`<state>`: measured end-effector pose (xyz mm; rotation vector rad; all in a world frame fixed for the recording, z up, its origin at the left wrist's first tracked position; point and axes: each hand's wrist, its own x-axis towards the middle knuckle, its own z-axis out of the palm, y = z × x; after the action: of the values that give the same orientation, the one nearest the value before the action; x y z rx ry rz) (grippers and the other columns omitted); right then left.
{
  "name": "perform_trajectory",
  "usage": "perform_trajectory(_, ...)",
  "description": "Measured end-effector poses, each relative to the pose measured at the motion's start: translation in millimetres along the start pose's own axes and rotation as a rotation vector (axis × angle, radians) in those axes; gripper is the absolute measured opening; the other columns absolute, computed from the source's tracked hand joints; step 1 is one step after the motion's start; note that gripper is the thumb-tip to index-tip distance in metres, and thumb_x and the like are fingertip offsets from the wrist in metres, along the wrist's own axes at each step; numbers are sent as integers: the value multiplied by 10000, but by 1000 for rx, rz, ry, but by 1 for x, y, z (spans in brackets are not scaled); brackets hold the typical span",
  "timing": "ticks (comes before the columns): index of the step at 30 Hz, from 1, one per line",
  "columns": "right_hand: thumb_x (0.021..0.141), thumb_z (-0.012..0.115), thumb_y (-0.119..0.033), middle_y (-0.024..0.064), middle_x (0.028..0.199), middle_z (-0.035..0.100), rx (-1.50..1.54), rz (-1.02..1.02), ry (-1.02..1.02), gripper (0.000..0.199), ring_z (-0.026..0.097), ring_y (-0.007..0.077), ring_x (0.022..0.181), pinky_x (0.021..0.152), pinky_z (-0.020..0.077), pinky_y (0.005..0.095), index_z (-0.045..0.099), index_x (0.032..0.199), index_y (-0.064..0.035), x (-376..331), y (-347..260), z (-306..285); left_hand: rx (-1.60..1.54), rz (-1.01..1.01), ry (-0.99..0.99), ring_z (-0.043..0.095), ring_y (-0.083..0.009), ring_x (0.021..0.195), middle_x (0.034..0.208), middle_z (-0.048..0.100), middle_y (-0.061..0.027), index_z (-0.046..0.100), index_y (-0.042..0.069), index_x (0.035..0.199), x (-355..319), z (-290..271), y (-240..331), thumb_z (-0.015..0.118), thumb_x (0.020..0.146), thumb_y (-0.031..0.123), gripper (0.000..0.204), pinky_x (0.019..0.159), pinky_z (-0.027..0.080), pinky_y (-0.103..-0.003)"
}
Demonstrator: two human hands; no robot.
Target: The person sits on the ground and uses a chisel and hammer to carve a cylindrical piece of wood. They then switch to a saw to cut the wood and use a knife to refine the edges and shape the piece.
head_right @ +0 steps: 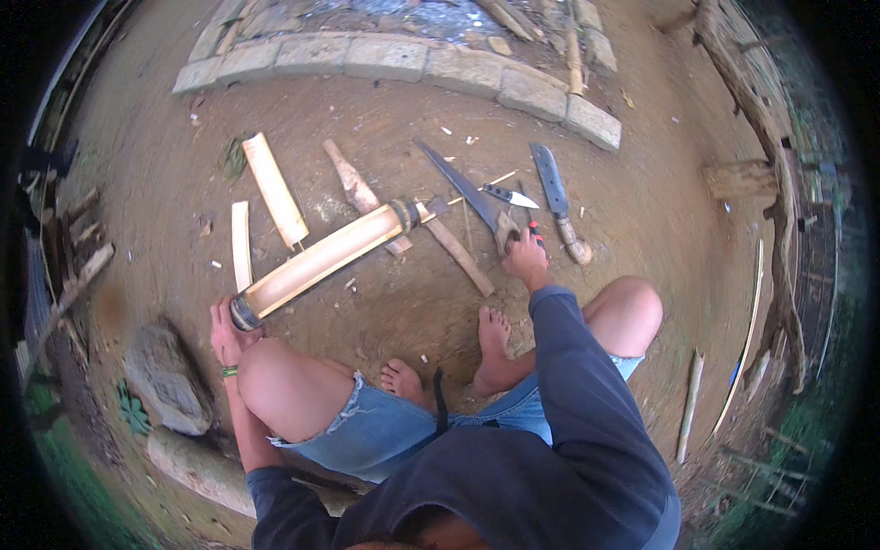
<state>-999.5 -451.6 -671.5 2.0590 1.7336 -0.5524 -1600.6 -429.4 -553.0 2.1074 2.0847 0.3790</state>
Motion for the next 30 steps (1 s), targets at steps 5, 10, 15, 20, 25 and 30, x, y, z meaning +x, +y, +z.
perform_trajectory(5, 767, 726, -260, 152, 1163, 655, -117, 323, -496, 278, 660, 293, 1070, 867, 554, 429, 745, 1026, -159, -40, 55, 72, 82, -6, -133, 627, -383, 1033, 1231, 563, -131, 538, 156, 1238, 57, -30, 28, 877, 532, 163, 783, 822, 545, -473)
perform_trajectory(10, 783, 671, -282, 193, 1009, 717, 265, 379, -258, 308, 688, 328, 994, 828, 559, 455, 729, 1019, -93, -18, 70, 53, 38, 93, -263, 624, -394, 1037, 1157, 603, -157, 516, 109, 1225, 95, -59, 29, 876, 533, 143, 780, 841, 532, -469)
perform_trajectory(15, 820, 603, -257, 230, 960, 703, 617, 216, 259, 315, 680, 395, 936, 834, 540, 493, 694, 1056, -69, 48, 55, 23, 9, 216, -297, 621, -395, 1047, 1140, 622, -155, 503, 84, 1247, 122, -82, 57, 872, 530, 80, 806, 874, 524, -449)
perform_trajectory(20, 848, 621, -233, 238, 1070, 684, 592, 132, 248, 529, 650, 413, 1014, 899, 512, 496, 517, 1358, -142, 92, 15, -2, -34, 246, -341, 619, -370, 1076, 1167, 619, -151, 525, 75, 1285, 120, -114, 93, 868, 541, 47, 820, 918, 512, -433)
perform_trajectory(25, 934, 509, -442, 193, 1225, 652, 543, 254, 33, 572, 611, 358, 1169, 980, 494, 456, 440, 1439, -184, 116, 2, -7, -3, 330, -289, 610, -366, 1080, 1185, 609, -152, 537, 61, 1287, 111, -136, 120, 867, 524, 39, 831, 934, 503, -421)
perform_trajectory(30, 941, 511, -480, 256, 1240, 617, 529, 388, -34, 557, 600, 398, 1170, 963, 496, 494, 491, 1354, -108, 107, -12, -13, 75, 232, -235, 594, -370, 1105, 1199, 603, -154, 539, 56, 1302, 90, -164, 138, 854, 529, 34, 836, 941, 492, -427)
